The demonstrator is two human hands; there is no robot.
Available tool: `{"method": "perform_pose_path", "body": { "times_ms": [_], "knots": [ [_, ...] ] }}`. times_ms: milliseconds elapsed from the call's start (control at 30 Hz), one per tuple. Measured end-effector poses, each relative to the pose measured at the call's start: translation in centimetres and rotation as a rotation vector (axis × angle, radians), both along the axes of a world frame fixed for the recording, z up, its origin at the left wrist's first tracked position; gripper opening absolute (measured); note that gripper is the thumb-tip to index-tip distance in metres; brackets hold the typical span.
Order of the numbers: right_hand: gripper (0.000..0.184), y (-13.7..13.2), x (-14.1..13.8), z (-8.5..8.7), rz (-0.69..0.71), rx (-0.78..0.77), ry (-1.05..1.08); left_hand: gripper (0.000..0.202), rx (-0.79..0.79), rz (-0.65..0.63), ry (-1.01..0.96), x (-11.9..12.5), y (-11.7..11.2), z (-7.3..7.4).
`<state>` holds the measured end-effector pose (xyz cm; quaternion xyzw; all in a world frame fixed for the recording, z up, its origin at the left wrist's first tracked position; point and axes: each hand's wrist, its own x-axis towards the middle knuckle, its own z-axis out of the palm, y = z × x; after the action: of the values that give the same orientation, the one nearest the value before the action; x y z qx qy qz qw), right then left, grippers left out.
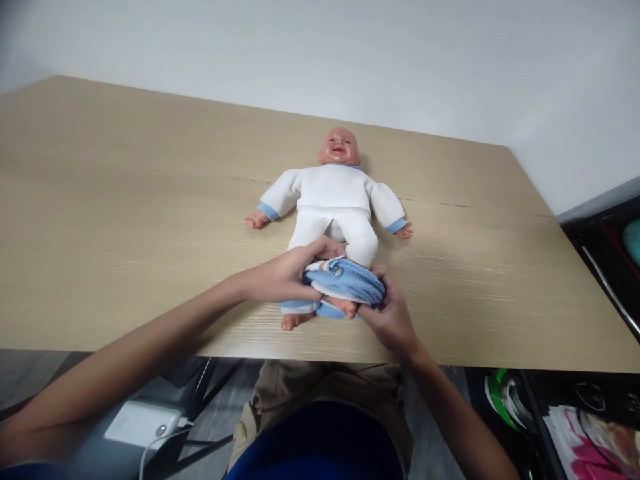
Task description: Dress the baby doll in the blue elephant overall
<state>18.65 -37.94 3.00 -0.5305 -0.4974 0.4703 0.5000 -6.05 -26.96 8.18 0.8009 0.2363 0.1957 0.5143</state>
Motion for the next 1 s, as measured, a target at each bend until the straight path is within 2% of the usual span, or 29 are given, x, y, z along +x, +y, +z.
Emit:
{"method": "perform_pose_path", "body": {
  "times_ms": [133, 233, 300, 400, 500, 567, 633, 733, 833, 900, 1000],
  "knots": [
    [0.042, 1.2, 1.3, 0.5, -0.001, 0.055, 0.008, 0.036, 0.086, 0.0, 0.002, 0.1, 0.4, 0.2],
    [0.036, 2.4, 3.2, 0.7, 0.164, -0.006, -0.041, 0.02, 0.177, -0.011, 0.031, 0.1, 0.8, 0.3],
    [0.033, 3.3, 4.4, 1.2, 0.299, -0.03, -0.107, 0.021, 0.229, -0.026, 0.045, 0.0, 0.8, 0.3],
    [0.04, 4.7, 5.7, 2.5, 0.472, -0.029, -0.261, 0.033, 0.324, -0.002, 0.087, -0.7, 0.5, 0.3],
    [0.047, 5.5, 6.5, 3.9, 0.547, 0.004, -0.429, 0.057, 0.421, 0.085, 0.135, -2.2, 0.3, 0.0],
    [0.043, 5.9, 6.9, 4.5, 0.57, 0.02, -0.448, 0.067, 0.454, 0.157, 0.164, -3.6, 0.3, -0.3],
    [0.035, 6.4, 7.3, 4.6, 0.612, 0.021, -0.388, 0.065, 0.429, 0.204, 0.181, -5.0, 0.5, -0.7],
    [0.034, 7.4, 7.4, 4.0, 0.625, 0.002, -0.227, 0.048, 0.326, 0.192, 0.141, -6.2, 1.2, -1.1],
    [0.031, 8.8, 6.6, 3.1, 0.501, 0.008, -0.08, 0.029, 0.177, 0.149, 0.007, -6.3, 2.3, -1.5],
    [0.025, 9.7, 5.5, 2.4, 0.393, 0.012, -0.001, 0.026, 0.05, 0.156, -0.109, -5.8, 3.1, -2.0],
    [0.021, 10.8, 3.7, 1.5, 0.275, -0.054, 0.105, 0.032, -0.14, 0.275, -0.194, -4.8, 3.8, -3.2]
  ]
}}
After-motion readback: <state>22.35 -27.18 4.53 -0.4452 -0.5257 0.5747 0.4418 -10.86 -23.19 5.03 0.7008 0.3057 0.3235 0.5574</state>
